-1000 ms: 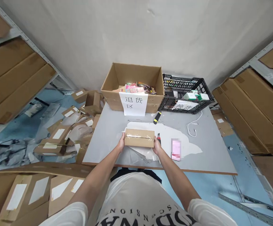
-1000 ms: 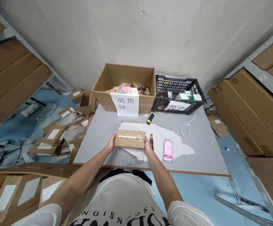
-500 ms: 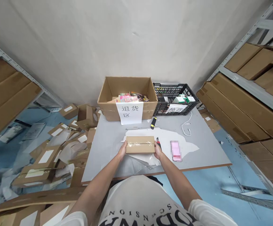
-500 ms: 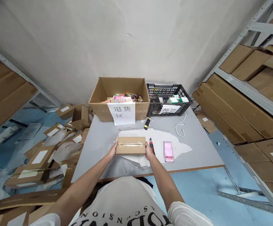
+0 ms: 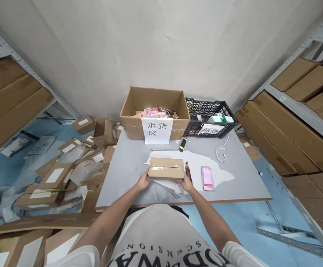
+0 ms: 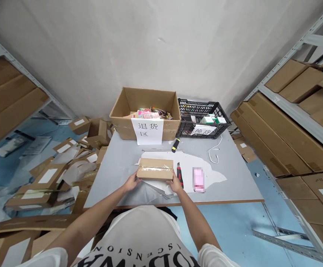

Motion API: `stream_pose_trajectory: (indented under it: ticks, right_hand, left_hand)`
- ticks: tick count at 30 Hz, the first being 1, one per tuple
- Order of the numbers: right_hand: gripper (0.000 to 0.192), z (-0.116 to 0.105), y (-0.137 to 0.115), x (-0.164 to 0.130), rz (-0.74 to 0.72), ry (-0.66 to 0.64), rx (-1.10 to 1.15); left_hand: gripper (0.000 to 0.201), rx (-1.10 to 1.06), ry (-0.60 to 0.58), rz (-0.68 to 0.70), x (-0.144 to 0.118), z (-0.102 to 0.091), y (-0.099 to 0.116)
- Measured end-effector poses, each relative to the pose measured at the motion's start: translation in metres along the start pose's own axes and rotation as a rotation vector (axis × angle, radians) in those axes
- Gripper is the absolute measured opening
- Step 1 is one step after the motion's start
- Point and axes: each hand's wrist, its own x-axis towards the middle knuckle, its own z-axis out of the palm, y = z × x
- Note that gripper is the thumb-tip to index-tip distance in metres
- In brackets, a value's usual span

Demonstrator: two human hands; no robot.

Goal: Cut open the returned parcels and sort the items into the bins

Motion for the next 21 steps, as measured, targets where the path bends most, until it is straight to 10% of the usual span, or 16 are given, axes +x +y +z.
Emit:
stream_pose_trajectory:
  ticks: [12,21]
  right_hand:
    - [0.045,-0.006,-0.035,0.025,-0.146,-0.089,-0.009]
    - [0.051,-0.004,-0.080,0.037,0.077,0.008,-0.745]
  left_hand:
    - [0.054,0.026,0.056,0.064,-0.002,0.005,0.038]
    - [0.047,0.693,0.046,0.037,0.002,0.006,0.068]
